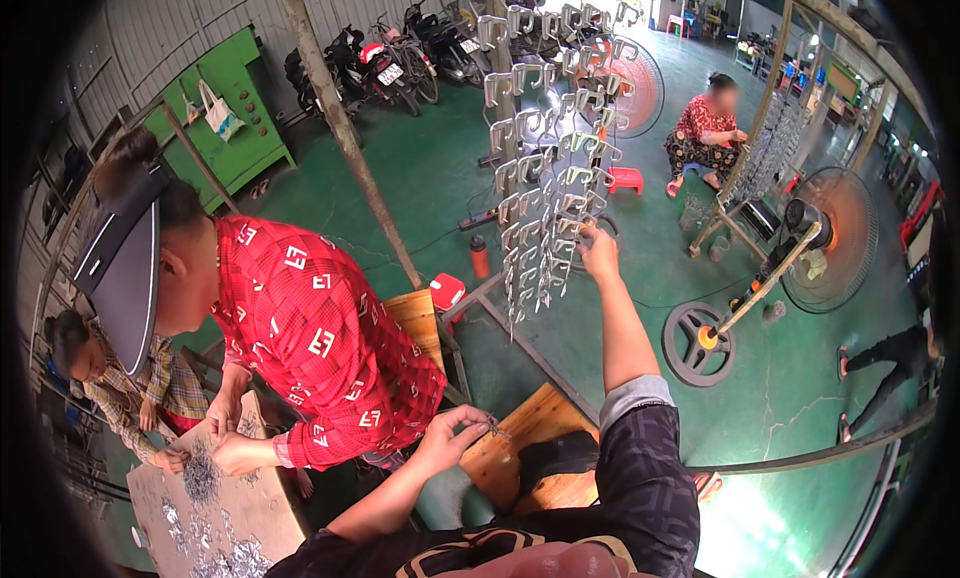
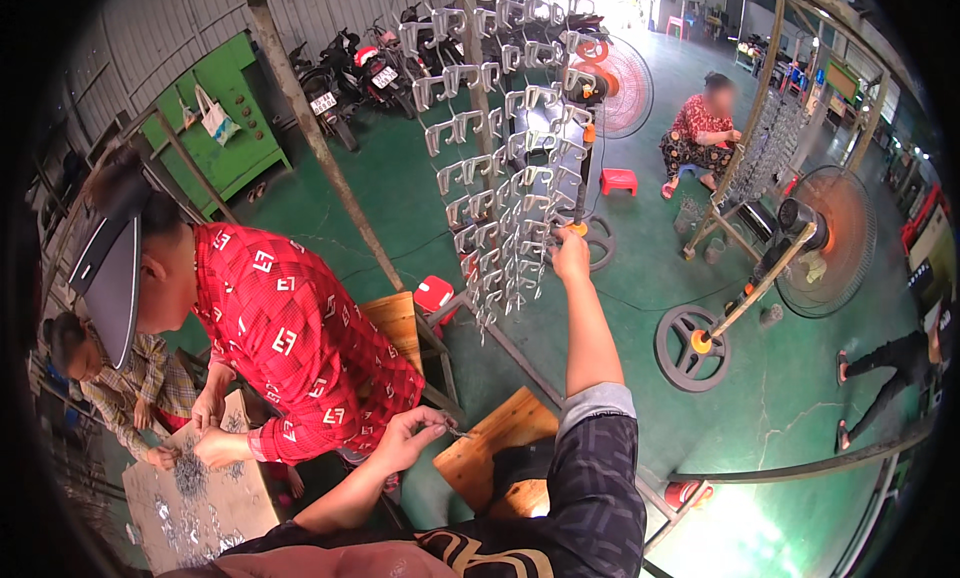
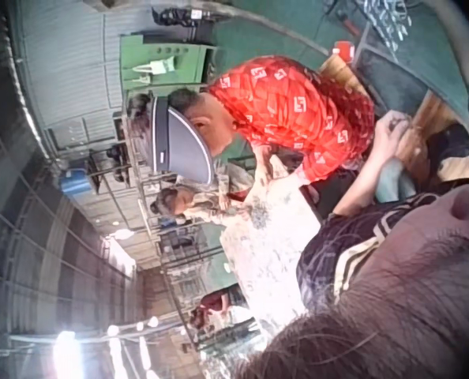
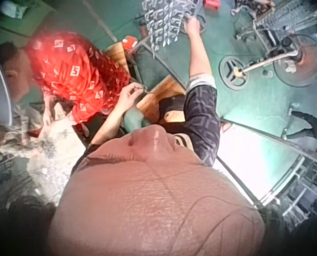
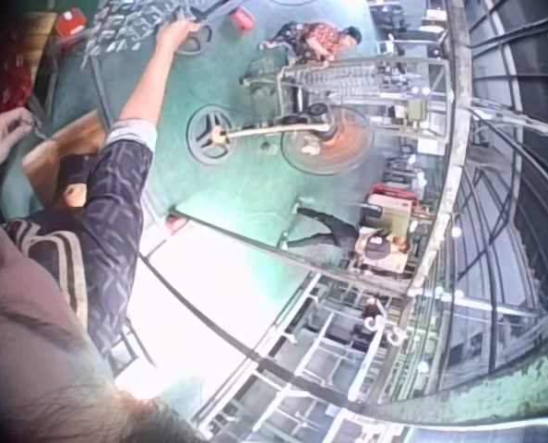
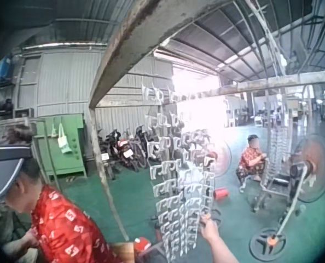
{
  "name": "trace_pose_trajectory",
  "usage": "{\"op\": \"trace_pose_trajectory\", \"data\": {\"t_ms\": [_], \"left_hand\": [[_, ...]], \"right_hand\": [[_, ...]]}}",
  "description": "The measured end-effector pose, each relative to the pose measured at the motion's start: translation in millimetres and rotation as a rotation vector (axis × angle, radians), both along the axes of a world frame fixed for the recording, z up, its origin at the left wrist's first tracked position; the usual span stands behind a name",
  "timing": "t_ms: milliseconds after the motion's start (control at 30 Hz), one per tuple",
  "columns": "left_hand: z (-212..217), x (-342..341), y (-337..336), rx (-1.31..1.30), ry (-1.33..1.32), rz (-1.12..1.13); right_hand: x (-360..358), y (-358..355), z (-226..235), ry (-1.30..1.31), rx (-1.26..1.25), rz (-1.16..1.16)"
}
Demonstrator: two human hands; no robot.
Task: The person picks small metal hooks and wire pieces from a table and links them together by hand. The person repeatedly places the linked hooks onto a vertical metal rack. Other people at the table perform the same task.
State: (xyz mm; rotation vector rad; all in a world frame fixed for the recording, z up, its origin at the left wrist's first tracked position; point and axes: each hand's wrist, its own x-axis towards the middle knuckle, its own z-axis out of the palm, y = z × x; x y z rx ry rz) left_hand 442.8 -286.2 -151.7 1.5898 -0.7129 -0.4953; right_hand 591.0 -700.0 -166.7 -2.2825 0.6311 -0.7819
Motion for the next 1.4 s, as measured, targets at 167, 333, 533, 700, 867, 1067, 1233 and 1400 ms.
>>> {"op": "trace_pose_trajectory", "data": {"t_ms": [167,333,533,700,867,1067,1233,1400], "left_hand": [[2,6,-17,0.042,-0.009,-0.009],[5,20,-43,0.078,-0.025,-0.053],[2,58,-112,0.053,-0.065,-0.141],[2,90,-193,0.045,-0.133,-0.190],[-13,126,-270,-0.159,-0.095,-0.188],[-17,136,-311,-0.033,-0.138,-0.131],[-11,132,-316,-0.013,-0.003,-0.177],[-23,137,-312,-0.060,-0.003,-0.256]], "right_hand": [[6,-16,-4,-0.046,0.055,-0.021],[-5,-42,-4,-0.052,0.011,-0.045],[-37,-82,4,-0.049,-0.164,-0.085],[-67,-92,15,-0.116,-0.227,0.009],[-95,-87,26,-0.134,-0.209,0.172],[-111,-71,28,-0.135,-0.240,0.228],[-114,-60,28,-0.124,-0.175,0.262],[-115,-46,30,-0.124,-0.094,0.295]]}}
